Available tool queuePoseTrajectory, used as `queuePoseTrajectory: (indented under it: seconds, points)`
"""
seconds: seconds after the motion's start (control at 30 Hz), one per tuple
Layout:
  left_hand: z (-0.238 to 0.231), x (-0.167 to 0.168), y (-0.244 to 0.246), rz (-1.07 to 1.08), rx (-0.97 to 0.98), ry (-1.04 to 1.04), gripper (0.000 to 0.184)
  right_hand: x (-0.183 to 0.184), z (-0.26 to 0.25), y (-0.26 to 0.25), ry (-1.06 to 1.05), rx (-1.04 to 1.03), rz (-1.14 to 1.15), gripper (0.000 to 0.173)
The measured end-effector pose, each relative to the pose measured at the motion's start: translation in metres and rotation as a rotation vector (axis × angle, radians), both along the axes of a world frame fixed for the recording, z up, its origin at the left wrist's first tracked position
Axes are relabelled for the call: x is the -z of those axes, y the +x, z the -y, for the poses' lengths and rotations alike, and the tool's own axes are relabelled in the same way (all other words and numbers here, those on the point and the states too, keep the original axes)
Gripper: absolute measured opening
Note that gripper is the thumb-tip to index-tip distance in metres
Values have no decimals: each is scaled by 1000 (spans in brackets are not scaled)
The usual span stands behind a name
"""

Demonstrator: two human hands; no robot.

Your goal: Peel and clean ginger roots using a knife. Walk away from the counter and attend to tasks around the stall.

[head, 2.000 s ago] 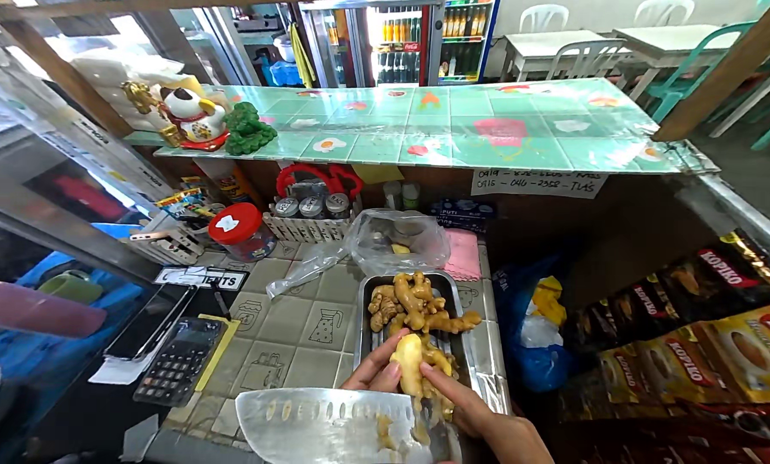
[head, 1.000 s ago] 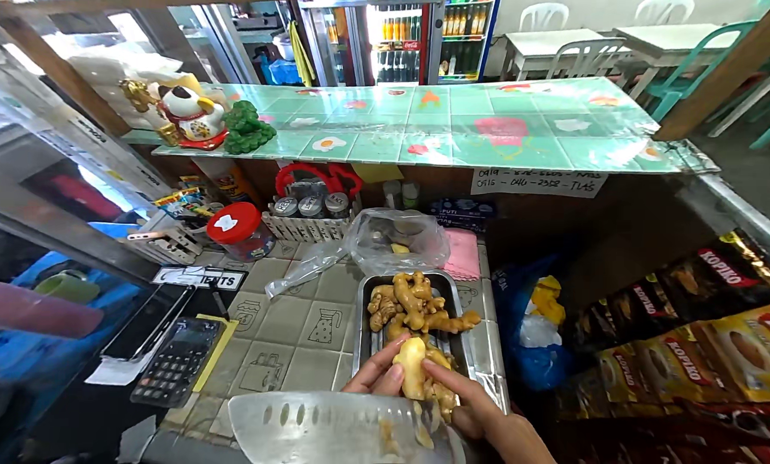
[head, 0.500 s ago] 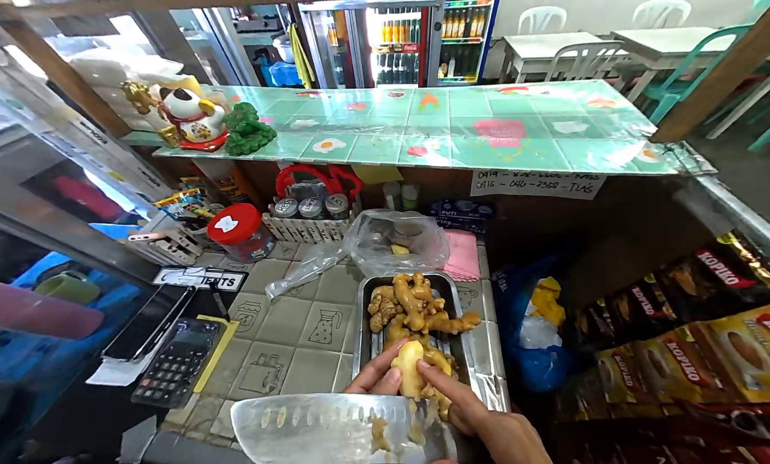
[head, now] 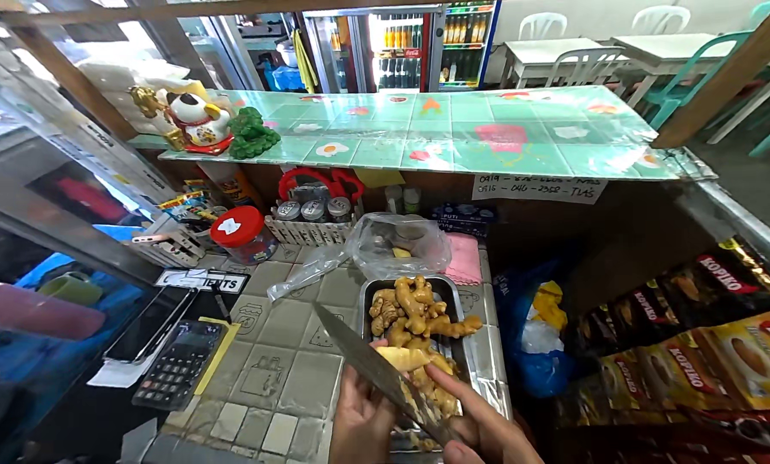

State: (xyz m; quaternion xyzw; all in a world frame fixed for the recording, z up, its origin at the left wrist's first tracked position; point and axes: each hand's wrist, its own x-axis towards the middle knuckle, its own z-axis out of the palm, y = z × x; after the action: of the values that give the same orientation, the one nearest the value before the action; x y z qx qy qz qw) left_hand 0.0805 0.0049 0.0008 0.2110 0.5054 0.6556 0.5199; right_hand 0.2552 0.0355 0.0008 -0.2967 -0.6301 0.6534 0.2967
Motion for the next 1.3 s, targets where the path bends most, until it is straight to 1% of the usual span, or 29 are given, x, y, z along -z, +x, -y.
queuePoseTrajectory:
  seconds: [0.07,0.2,0.27,0.37,0.47,0.6,0.73,0.83,0.97,1.07,1.13,1.2,1.3]
  points:
    - [2,-2,2,1,27,-2,58,0,-2,0,-4,23,-7,68]
    - [7,-10,2,212,95,36,36,1,-8,-1,68,72,81,76]
    - [11,-10,4,260,81,43,36,0,-10,-2,153,91,159,84]
    - [15,-9,5,321,101,63,38,-1,-11,-3,274,103,249,91]
    - [14,-14,4,314,120,69,31,-3,-11,-2,326,104,295,93]
    - [20,-10,3,269,148,97,32,-7,-11,0,360,79,343,95]
    - [19,-17,4,296,137,62,29,-4,-12,1,421,104,367,88]
    - [18,-18,4,326,137,33,31,-3,-12,1,436,116,383,87]
    - [22,-6,3,434,117,51,35,2,-15,2,460,130,389,84]
    - [20,-13,4,410,106,3,28,5,-16,3,428,101,352,84]
    - [22,-13,3,393,124,34,29,3,-17,4,373,57,312,88]
    - [26,-8,1,397,147,89,34,1,-16,4,343,42,291,93]
    - [20,-17,5,405,117,29,29,1,-15,3,362,74,312,91]
